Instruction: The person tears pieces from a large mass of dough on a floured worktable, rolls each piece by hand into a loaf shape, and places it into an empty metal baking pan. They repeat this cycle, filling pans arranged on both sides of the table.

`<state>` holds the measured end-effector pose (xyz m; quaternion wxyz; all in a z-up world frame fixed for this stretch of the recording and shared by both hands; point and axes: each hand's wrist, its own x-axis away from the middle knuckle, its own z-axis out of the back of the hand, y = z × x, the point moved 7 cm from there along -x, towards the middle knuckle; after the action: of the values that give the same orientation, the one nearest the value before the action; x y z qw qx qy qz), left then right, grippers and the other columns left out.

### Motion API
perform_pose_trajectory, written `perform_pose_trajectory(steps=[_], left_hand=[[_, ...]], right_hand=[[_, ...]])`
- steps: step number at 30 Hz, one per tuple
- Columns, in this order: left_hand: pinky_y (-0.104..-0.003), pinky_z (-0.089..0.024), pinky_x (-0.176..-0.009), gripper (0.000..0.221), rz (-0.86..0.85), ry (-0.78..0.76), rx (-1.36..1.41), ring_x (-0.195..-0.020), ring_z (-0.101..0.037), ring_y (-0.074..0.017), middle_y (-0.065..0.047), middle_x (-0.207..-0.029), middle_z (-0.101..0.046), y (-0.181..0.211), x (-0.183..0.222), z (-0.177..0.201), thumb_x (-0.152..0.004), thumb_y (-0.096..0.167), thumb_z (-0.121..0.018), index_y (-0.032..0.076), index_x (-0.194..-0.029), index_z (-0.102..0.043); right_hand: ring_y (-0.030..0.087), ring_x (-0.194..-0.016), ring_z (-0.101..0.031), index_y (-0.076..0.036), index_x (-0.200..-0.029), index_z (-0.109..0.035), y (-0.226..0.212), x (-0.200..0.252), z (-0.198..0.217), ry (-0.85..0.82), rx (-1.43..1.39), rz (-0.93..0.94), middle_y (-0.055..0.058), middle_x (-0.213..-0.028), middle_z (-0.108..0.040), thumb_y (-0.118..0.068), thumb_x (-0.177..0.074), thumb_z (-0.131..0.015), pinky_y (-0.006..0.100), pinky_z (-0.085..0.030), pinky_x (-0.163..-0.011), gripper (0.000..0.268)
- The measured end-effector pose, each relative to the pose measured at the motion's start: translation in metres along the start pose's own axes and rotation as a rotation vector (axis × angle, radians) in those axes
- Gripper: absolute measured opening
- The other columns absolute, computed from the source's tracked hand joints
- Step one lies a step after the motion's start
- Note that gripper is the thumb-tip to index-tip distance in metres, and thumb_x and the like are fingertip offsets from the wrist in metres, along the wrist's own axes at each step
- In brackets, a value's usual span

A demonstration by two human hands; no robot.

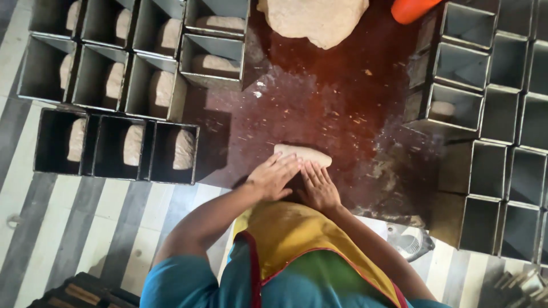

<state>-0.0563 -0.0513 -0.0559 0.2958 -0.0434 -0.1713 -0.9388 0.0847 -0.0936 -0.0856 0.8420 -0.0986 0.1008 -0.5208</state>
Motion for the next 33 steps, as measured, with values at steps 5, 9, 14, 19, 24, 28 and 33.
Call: perform_pose_trajectory(steps=[5, 9, 14, 19, 24, 28, 33], left_hand=[[-0.053, -0.022, -0.120, 0.083, -0.085, 0.186, 0.081, -0.147, -0.034, -0.0251, -0.011, -0.159, -0.040, 0.014, 0.022, -0.026, -0.083, 0.047, -0.065, 0.000, -0.149, -0.044], [-0.048, -0.040, -0.117, 0.034, -0.011, 0.468, 0.186, -0.136, -0.055, -0.0240, -0.009, -0.144, -0.061, 0.016, 0.002, -0.005, -0.095, 0.032, -0.063, 0.010, -0.120, -0.069], [-0.048, -0.042, -0.110, 0.046, 0.124, 0.724, 0.286, -0.132, -0.056, -0.0347, -0.015, -0.137, -0.063, 0.010, -0.026, 0.005, -0.087, 0.035, -0.061, 0.003, -0.119, -0.070], [-0.055, -0.039, -0.114, 0.063, 0.274, 0.496, -0.053, -0.143, -0.047, -0.0344, -0.012, -0.146, -0.057, 0.006, -0.030, -0.030, -0.095, 0.047, -0.054, 0.014, -0.149, -0.058], [-0.057, -0.017, -0.117, 0.071, 0.495, 0.352, 0.028, -0.153, -0.023, -0.0375, -0.006, -0.164, -0.036, -0.062, -0.105, 0.012, -0.089, 0.049, -0.047, 0.022, -0.154, -0.041], [-0.056, 0.000, -0.119, 0.083, 0.417, 0.033, -0.144, -0.151, -0.014, -0.0382, -0.011, -0.163, -0.030, -0.088, -0.136, 0.088, -0.085, 0.049, -0.049, 0.008, -0.155, -0.032], [-0.053, -0.020, -0.121, 0.064, 0.522, 0.246, 0.148, -0.150, -0.032, -0.0346, -0.010, -0.157, -0.043, -0.072, -0.105, 0.016, -0.093, 0.041, -0.052, 0.011, -0.149, -0.047]], right_hand=[[0.035, -0.144, -0.044, -0.006, -0.148, -0.051, -0.006, 0.013, 0.014, -0.129, -0.079, -0.025, 0.020, -0.155, -0.050, -0.028, -0.089, -0.063, 0.050, -0.029, -0.121, 0.064], [0.029, -0.126, -0.064, -0.018, -0.129, -0.067, 0.008, -0.001, 0.053, -0.076, -0.312, -0.428, 0.013, -0.132, -0.068, -0.030, -0.097, -0.059, 0.039, -0.048, -0.107, 0.035], [0.037, -0.132, -0.061, -0.006, -0.130, -0.064, -0.004, -0.033, 0.067, 0.410, -0.535, -0.353, 0.021, -0.138, -0.063, -0.023, -0.102, -0.059, 0.046, -0.048, -0.113, 0.033], [0.052, -0.146, -0.037, 0.006, -0.151, -0.038, -0.037, -0.045, 0.043, 0.382, -0.467, 0.008, 0.033, -0.154, -0.042, -0.031, -0.103, -0.051, 0.060, -0.028, -0.122, 0.062], [0.053, -0.149, -0.035, 0.005, -0.155, -0.036, 0.029, -0.116, 0.035, 0.385, -0.279, -0.062, 0.031, -0.159, -0.039, -0.040, -0.101, -0.051, 0.062, -0.026, -0.125, 0.072], [0.051, -0.151, -0.036, 0.004, -0.156, -0.036, 0.078, -0.166, 0.041, 0.415, -0.186, -0.176, 0.028, -0.160, -0.041, -0.043, -0.103, -0.050, 0.061, -0.028, -0.127, 0.072], [0.052, -0.148, -0.036, 0.007, -0.154, -0.038, 0.073, -0.116, 0.017, 0.366, -0.209, -0.246, 0.032, -0.158, -0.041, -0.036, -0.105, -0.044, 0.063, -0.022, -0.125, 0.065]])
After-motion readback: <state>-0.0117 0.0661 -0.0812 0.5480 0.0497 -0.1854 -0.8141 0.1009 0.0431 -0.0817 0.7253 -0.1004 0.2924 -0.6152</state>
